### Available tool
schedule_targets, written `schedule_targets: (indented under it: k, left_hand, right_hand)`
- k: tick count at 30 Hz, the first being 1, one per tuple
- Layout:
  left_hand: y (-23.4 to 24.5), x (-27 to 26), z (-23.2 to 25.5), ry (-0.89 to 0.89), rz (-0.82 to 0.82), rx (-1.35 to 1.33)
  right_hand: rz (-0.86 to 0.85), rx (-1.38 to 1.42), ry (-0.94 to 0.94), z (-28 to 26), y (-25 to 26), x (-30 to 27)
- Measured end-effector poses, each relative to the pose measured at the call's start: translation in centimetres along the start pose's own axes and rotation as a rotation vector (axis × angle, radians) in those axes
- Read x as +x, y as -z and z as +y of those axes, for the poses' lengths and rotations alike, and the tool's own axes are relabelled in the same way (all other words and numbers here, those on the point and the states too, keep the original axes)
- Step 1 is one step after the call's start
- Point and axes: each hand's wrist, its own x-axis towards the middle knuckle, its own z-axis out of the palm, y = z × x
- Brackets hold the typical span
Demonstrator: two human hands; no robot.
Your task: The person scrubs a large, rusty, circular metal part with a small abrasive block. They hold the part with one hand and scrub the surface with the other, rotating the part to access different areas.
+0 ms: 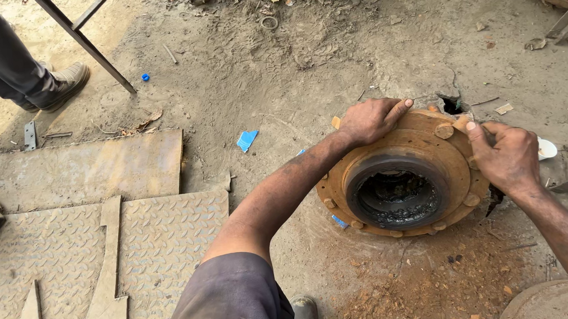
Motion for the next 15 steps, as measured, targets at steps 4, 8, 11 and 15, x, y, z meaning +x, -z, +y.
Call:
schedule_targets:
  k: [4,8,11,15]
  left_hand:
    - [0.07,0.06,0.09,-0.037,0.022,-0.012]
    - [0.19,-0.18,0.0,-0.052,0.042,-0.03]
    - [0.21,-0.12,0.06,-0.057,0.048,-0.036]
    - [0.25,-0.24,0.14,-0.044,0.05,-0.059]
  right_hand:
    - [-0.032,-0.038,-0.067,-0.44,-0.17,-0.07]
    - [-0.031,-0.058,-0.055,0.0,-0.11,-0.21]
    - [-0.008,-0.046,-0.015,0.46,-0.06,-0.5]
    - [0.015,-0.025,-0.032,-0.27,-0.1,-0.02]
